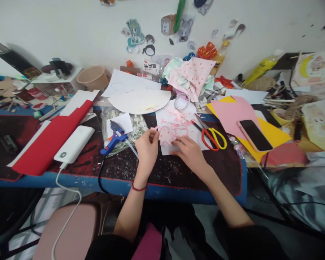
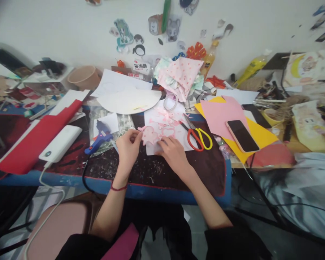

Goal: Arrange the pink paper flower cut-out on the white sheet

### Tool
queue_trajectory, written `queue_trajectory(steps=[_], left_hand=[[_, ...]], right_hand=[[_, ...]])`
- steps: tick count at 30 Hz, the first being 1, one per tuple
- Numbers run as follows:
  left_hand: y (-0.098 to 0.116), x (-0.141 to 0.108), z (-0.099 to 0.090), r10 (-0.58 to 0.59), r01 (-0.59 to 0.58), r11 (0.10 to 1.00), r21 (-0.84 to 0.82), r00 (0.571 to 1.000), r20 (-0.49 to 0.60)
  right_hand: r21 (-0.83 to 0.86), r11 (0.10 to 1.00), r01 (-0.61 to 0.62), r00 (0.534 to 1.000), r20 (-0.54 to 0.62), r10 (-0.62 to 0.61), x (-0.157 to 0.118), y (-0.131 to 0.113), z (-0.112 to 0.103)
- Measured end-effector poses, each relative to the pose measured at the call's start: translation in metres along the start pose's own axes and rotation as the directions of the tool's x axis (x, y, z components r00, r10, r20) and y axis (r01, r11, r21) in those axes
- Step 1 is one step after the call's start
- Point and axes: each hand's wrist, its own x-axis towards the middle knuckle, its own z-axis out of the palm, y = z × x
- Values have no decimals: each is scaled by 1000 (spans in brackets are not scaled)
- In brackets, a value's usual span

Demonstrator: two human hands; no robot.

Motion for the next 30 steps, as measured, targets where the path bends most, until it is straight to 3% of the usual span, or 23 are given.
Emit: queue_trajectory(steps=[5,11,16,22,30], left_hand=[[3,-13,-4,20,-22,999,-30,998,-63],[2,-16,-15,39,-38,999,10,998,-49],[-5,-11,2,8,-11,996,90,999,41],[-13,-15,24,-22,10,972,237,999,48],[-15,-22,36,39,-43,911,410,999,18]], right_hand=[[35,999,-29,998,-54,30,-6,0,8],[126,992,-11,997,-79,21,-9,2,9],[258,962,-93,978,-159,138,3,12,6],[343,913,-220,892,-308,330,14,13,15],[278,942,-190,895,-345,282,5,8,23]])
